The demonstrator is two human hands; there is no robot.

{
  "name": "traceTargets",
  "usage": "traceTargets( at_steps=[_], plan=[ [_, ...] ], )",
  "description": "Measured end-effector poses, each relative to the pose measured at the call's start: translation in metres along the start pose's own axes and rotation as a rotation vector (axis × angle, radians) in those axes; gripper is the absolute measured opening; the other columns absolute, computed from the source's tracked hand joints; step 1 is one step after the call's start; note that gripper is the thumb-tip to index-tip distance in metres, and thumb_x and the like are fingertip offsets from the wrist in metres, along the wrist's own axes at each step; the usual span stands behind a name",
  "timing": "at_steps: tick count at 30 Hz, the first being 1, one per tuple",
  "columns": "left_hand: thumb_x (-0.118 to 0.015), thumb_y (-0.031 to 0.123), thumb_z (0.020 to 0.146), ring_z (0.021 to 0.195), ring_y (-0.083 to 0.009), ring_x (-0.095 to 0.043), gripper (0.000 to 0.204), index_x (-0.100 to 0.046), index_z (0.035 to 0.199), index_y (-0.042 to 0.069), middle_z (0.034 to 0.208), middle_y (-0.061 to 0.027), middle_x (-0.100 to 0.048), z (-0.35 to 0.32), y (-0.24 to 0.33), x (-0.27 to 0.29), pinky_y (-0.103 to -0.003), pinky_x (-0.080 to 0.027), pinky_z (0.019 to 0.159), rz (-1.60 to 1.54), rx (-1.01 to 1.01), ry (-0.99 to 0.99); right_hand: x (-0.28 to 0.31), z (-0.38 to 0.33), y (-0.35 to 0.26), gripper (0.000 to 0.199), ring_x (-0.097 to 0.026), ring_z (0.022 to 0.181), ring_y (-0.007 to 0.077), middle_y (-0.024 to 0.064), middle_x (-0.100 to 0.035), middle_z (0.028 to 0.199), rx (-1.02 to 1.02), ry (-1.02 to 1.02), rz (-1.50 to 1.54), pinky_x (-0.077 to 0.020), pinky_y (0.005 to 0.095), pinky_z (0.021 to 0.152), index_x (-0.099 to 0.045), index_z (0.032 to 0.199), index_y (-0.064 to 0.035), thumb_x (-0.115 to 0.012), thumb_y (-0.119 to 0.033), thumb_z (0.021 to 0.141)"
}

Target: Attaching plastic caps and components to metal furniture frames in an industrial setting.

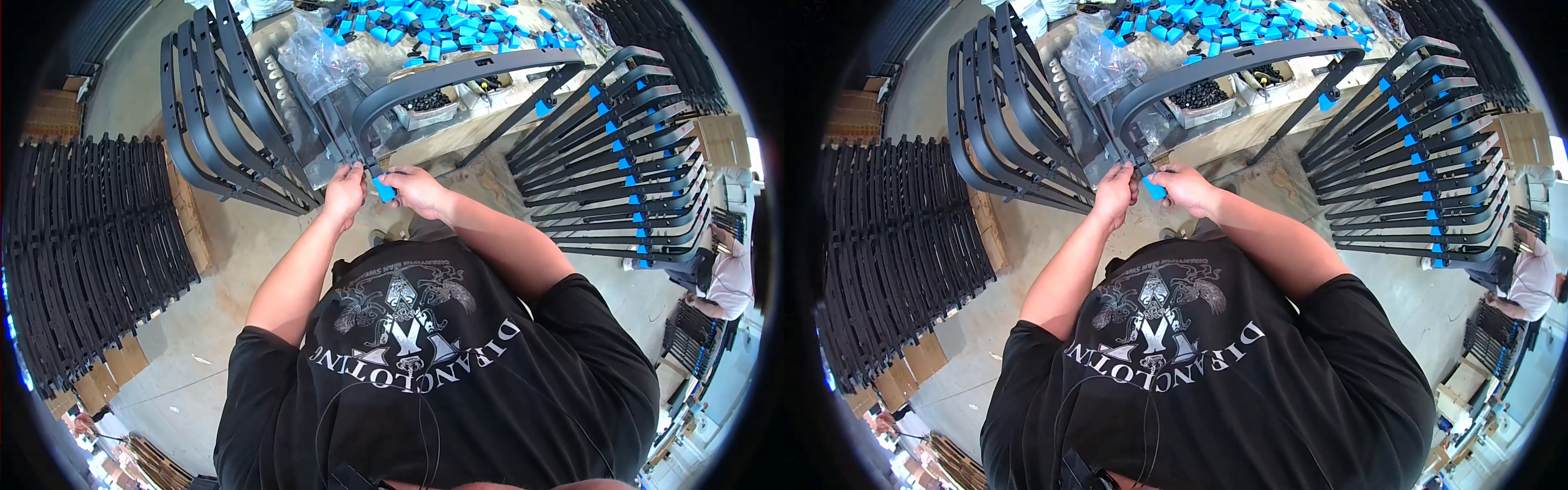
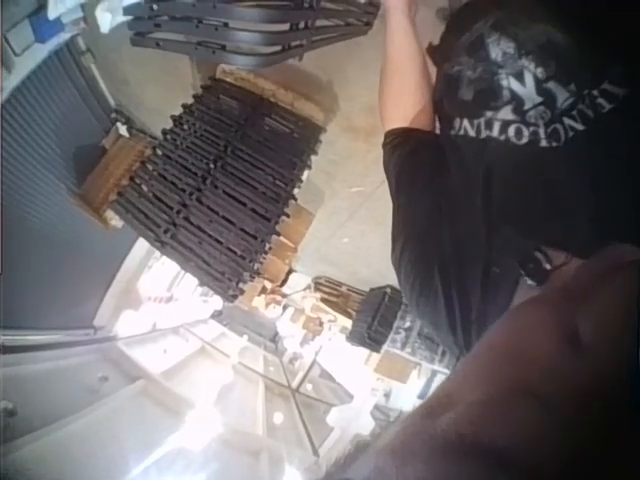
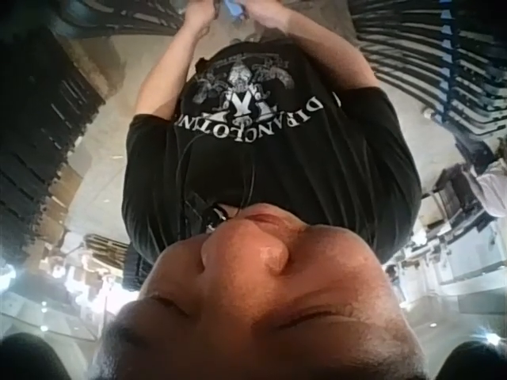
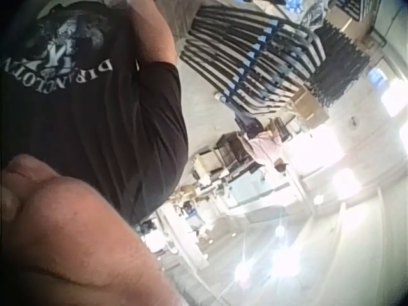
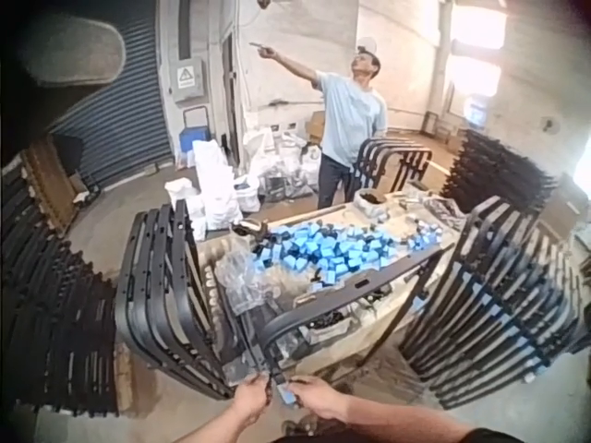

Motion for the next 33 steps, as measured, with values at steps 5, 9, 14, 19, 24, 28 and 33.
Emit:
traceTargets(
  at_steps=[5, 9, 14, 19, 24, 28, 33],
  plan=[
    [-0.046, 0.037, 0.110, 0.050, -0.0103, -0.027, 0.034, -0.047, 0.086, 0.013, 0.060, 0.0040, -0.031, -0.003, 0.001, -0.006, -0.030, -0.025, 0.049, -0.165, 0.114, -0.018, 0.008, 0.004, 0.002, 0.037, -0.056, 0.069, 0.0126, 0.0043, -0.062, 0.087, 0.012, -0.040, -0.004, -0.0471, 0.0287, 0.059, -0.062, 0.119, 0.0005, -0.069, -0.028, 0.097],
    [-0.044, 0.038, 0.111, 0.052, -0.0104, -0.028, 0.035, -0.046, 0.086, 0.013, 0.062, 0.0039, -0.032, 0.003, -0.006, 0.002, -0.030, -0.024, 0.050, -0.221, 0.163, -0.129, 0.007, 0.000, 0.001, 0.045, -0.058, 0.072, 0.0123, 0.0051, -0.065, 0.091, 0.000, -0.007, -0.122, -0.0488, 0.0273, 0.062, -0.061, 0.125, 0.0013, -0.072, -0.030, 0.095],
    [-0.050, 0.032, 0.108, 0.060, -0.0126, -0.039, 0.026, -0.045, 0.090, 0.014, 0.068, 0.0015, -0.043, 0.008, -0.010, 0.000, -0.029, -0.030, 0.054, -0.403, 0.124, -0.150, 0.014, 0.001, 0.000, 0.046, -0.060, 0.077, 0.0115, 0.0055, -0.067, 0.094, 0.098, -0.156, -0.178, -0.0496, 0.0262, 0.066, -0.061, 0.126, 0.0012, -0.074, -0.029, 0.094],
    [-0.055, 0.029, 0.106, 0.065, -0.0141, -0.044, 0.020, -0.048, 0.095, 0.014, 0.073, 0.0001, -0.048, 0.002, -0.009, 0.002, -0.030, -0.036, 0.060, -0.354, 0.084, -0.155, 0.022, 0.008, -0.003, 0.040, -0.064, 0.088, 0.0129, 0.0073, -0.071, 0.103, 0.090, -0.267, -0.294, -0.0525, 0.0301, 0.073, -0.062, 0.126, -0.0008, -0.073, -0.021, 0.093],
    [-0.054, 0.028, 0.107, 0.064, -0.0143, -0.044, 0.021, -0.050, 0.093, 0.012, 0.072, -0.0007, -0.048, 0.002, -0.008, 0.000, -0.030, -0.036, 0.059, -0.319, 0.076, -0.116, 0.031, 0.023, 0.010, 0.047, -0.067, 0.094, 0.0188, 0.0101, -0.072, 0.107, 0.207, -0.170, -0.423, -0.0540, 0.0343, 0.083, -0.060, 0.132, -0.0018, -0.072, -0.022, 0.090],
    [-0.051, 0.033, 0.108, 0.062, -0.0138, -0.039, 0.029, -0.049, 0.088, 0.012, 0.069, 0.0006, -0.040, 0.007, -0.008, 0.003, -0.030, -0.032, 0.057, -0.262, 0.150, -0.193, 0.031, 0.032, 0.009, 0.056, -0.068, 0.096, 0.0218, 0.0151, -0.072, 0.110, 0.278, -0.120, -0.561, -0.0537, 0.0354, 0.087, -0.059, 0.135, -0.0039, -0.074, -0.026, 0.087],
    [-0.051, 0.035, 0.108, 0.060, -0.0134, -0.037, 0.033, -0.049, 0.085, 0.011, 0.067, 0.0015, -0.038, 0.010, -0.009, 0.005, -0.029, -0.031, 0.056, -0.336, 0.212, -0.201, 0.030, 0.030, 0.004, 0.055, -0.069, 0.096, 0.0224, 0.0157, -0.073, 0.110, 0.277, -0.092, -0.574, -0.0538, 0.0354, 0.087, -0.060, 0.133, -0.0015, -0.074, -0.026, 0.086]
  ],
)
Point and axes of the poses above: each hand's wrist, its own z-axis towards the middle knuckle, its own x-axis out of the back of the hand, y = z × x, the point moved 3 cm from there along z, towards the middle knuckle
